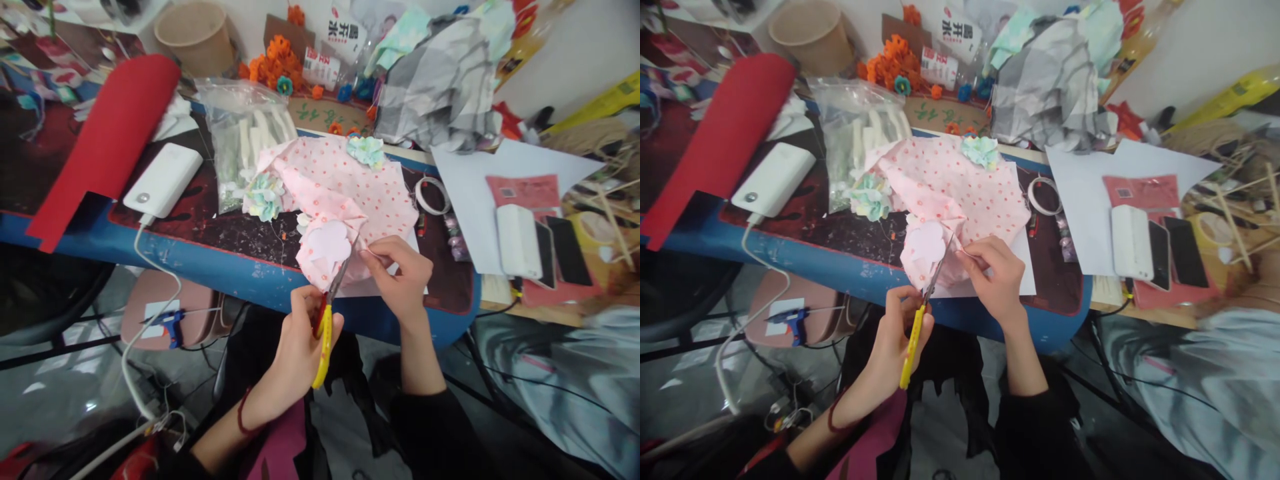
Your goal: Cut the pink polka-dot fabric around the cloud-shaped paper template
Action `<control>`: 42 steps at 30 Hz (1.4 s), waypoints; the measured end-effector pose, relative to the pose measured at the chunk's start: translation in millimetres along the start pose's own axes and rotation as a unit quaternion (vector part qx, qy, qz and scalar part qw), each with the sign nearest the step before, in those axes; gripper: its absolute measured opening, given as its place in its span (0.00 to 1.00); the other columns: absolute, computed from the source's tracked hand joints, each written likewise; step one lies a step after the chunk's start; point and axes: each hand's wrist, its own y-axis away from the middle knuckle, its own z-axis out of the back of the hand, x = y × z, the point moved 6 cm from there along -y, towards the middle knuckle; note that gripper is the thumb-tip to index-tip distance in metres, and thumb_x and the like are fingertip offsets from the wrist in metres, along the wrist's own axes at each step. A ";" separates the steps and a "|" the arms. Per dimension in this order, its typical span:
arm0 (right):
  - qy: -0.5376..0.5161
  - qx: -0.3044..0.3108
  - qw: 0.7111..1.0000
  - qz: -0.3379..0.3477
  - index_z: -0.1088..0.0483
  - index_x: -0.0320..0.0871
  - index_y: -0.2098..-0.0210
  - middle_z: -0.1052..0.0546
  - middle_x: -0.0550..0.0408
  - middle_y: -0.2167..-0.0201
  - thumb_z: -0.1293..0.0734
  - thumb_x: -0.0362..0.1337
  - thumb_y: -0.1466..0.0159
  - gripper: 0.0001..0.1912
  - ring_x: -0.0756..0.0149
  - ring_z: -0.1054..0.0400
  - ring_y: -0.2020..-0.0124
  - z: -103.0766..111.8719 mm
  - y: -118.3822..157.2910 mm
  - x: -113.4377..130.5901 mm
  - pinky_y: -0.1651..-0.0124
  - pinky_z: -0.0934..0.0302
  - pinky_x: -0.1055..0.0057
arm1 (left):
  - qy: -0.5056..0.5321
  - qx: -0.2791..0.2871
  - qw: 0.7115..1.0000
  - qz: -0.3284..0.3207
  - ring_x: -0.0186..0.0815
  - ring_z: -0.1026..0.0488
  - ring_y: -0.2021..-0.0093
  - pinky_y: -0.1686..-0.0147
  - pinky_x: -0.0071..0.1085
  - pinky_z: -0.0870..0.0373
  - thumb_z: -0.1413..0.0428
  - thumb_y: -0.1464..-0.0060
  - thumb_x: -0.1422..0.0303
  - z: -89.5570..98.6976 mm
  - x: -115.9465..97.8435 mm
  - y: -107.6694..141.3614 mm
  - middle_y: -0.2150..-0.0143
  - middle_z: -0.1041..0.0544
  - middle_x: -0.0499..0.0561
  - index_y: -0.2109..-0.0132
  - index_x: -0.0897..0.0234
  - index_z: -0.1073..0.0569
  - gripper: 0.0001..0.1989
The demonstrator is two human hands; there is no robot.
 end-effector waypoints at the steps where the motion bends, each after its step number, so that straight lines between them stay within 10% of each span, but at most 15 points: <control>1: 0.003 -0.008 1.000 0.004 0.25 0.45 0.67 0.23 0.56 0.71 0.29 0.35 0.34 0.05 0.69 0.31 0.70 -0.1 0.7 0.7 0.69 0.37 0.70 | -0.002 0.001 1.000 0.001 0.30 0.27 0.67 0.65 0.25 0.31 0.46 0.34 0.61 0.2 0.4 0.4 0.61 0.27 0.47 0.46 0.58 0.44 0.16; 17: -0.011 -0.044 0.999 -0.007 0.22 0.45 0.66 0.21 0.56 0.70 0.28 0.37 0.34 0.04 0.67 0.27 0.69 9.2 -13.6 -6.5 0.71 0.39 0.71 | -0.039 0.035 0.999 0.000 0.31 0.30 0.68 0.66 0.27 0.33 0.43 0.36 0.61 -3.0 0.3 7.5 0.59 0.26 0.48 0.41 0.58 0.44 0.23; 30: -0.163 0.002 0.971 -0.174 0.25 0.44 0.66 0.28 0.61 0.76 0.30 0.46 0.34 0.12 0.73 0.38 0.76 9.2 -22.4 -53.6 0.74 0.48 0.74 | 0.031 0.031 0.998 -0.048 0.26 0.36 0.78 0.77 0.21 0.40 0.40 0.38 0.67 24.1 3.3 42.6 0.74 0.30 0.41 0.52 0.60 0.37 0.13; 35: -0.191 0.044 0.960 -0.202 0.25 0.43 0.68 0.29 0.62 0.77 0.28 0.47 0.36 0.13 0.75 0.40 0.78 6.9 -26.9 -48.8 0.76 0.49 0.76 | 0.169 -0.017 0.981 -0.099 0.25 0.36 0.85 0.82 0.23 0.34 0.55 0.28 0.61 22.1 -32.6 10.9 0.72 0.25 0.42 0.45 0.57 0.46 0.11; 42: -0.223 0.087 0.944 -0.225 0.24 0.42 0.68 0.26 0.61 0.76 0.27 0.45 0.36 0.12 0.75 0.35 0.78 7.3 -26.0 -40.8 0.76 0.43 0.77 | 0.192 -0.044 0.965 -0.170 0.27 0.25 0.76 0.75 0.25 0.28 0.44 0.34 0.64 -0.8 -70.2 -56.8 0.64 0.18 0.48 0.43 0.60 0.41 0.18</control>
